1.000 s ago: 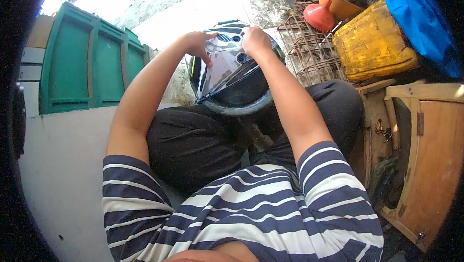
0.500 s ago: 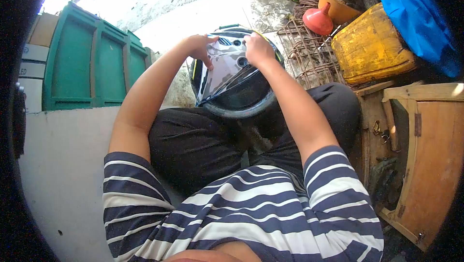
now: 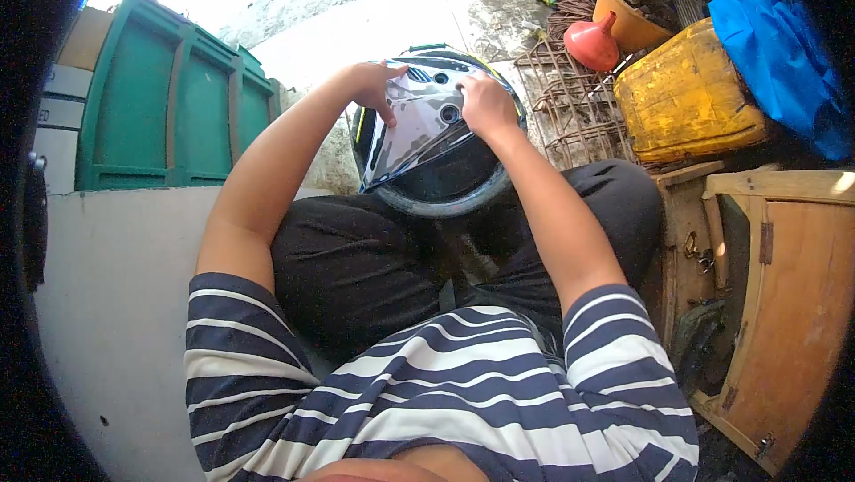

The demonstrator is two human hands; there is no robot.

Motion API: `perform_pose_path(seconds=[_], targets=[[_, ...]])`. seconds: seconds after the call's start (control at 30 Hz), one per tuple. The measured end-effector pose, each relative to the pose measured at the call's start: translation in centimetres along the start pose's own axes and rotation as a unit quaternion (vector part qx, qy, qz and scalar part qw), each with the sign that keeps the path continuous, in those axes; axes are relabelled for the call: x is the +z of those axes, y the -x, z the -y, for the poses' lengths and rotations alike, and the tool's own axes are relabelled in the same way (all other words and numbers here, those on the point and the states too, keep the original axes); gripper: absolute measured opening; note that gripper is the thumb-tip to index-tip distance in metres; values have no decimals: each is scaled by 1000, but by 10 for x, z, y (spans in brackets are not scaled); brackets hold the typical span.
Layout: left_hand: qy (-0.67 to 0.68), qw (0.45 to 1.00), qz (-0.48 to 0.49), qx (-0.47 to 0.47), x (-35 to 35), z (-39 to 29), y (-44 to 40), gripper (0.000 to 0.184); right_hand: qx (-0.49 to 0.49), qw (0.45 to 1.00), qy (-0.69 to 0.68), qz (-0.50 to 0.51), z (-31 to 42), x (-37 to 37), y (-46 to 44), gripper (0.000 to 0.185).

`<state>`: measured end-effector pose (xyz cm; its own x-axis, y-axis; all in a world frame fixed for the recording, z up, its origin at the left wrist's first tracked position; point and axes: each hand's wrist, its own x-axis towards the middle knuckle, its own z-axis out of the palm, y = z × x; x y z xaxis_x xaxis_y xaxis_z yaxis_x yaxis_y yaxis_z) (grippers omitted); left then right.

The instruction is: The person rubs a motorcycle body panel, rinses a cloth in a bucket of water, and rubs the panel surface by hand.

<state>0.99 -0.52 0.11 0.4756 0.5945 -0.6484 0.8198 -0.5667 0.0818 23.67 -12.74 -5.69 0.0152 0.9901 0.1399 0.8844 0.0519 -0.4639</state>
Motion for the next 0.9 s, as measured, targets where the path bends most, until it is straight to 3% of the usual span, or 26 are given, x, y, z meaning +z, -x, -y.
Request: perform_pose_path(seconds=[0.2,0.47,0.73,0.87,0.9], targets=[[2,1000,-7,7,4,3,-1,140,19,1000,15,-7,1,4,-23,23],[-6,994,-82,68,4,-9,24,118,-11,999,4,-44,-12,14,-6,23],[-56,985,-158,52,25,-25,57,85,0,999,-5,-36,-6,0,19,22],[-64,976,-201,49,35,-28,59,77,10,990,26,138,-14,-31,-20,25],[-66,975,-203,56,31,-26,55,76,-101,981,55,154,-31,-39,-39,25]])
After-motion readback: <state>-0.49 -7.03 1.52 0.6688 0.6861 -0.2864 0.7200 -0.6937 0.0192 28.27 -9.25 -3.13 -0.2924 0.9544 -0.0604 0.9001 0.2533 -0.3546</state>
